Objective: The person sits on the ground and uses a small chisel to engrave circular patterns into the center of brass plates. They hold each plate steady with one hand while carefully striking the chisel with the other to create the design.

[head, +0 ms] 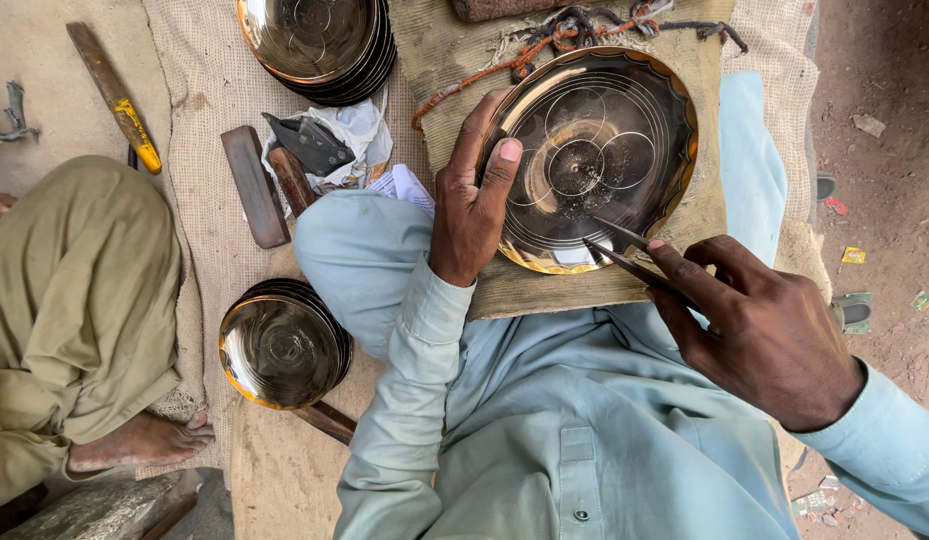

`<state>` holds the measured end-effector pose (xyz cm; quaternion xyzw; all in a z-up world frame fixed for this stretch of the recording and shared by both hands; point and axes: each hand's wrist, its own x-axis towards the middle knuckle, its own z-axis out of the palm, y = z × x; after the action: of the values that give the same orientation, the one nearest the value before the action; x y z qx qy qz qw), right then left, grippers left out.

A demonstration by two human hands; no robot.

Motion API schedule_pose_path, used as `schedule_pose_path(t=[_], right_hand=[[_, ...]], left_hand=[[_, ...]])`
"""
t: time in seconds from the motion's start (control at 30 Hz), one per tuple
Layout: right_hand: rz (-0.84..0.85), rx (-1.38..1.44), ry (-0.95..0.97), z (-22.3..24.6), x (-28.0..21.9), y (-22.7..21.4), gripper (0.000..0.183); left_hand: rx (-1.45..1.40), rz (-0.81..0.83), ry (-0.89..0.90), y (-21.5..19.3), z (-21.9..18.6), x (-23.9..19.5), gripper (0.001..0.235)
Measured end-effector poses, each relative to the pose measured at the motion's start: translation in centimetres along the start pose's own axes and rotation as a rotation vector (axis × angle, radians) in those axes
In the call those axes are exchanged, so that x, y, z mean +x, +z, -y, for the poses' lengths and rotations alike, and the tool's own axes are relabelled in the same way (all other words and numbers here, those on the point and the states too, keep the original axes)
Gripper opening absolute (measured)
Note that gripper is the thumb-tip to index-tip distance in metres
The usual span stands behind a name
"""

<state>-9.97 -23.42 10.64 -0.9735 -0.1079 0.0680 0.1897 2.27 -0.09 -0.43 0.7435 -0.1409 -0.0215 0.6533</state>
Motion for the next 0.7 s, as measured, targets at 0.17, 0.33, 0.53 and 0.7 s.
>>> schedule_pose_path(t=[0.17,0.33,0.53,0.7], right_hand=[[0.217,-0.271,-0.135,0.0,2.3,-1.8,0.051],[0.526,-0.481,-0.247,-0.4,7.6,-3.5,0.027],[0.579,-0.426,-0.198,-0.3,10.0,-4.3,0.016],[0.505,-0.319,-0.035,0.2,7.4,-3.7,0.036]], left_hand=[[-0.072,0.032,-0.101,-0.2,-0.5,-0.1,0.059],[-0.029,0.029,0.083,-0.3,-0.7,-0.3,0.066],[-0.022,0.029,0.037,-0.3,-0.5,-0.3,0.067],[-0.021,0.023,0.051,-0.4,-0.7,-0.3,0.066]])
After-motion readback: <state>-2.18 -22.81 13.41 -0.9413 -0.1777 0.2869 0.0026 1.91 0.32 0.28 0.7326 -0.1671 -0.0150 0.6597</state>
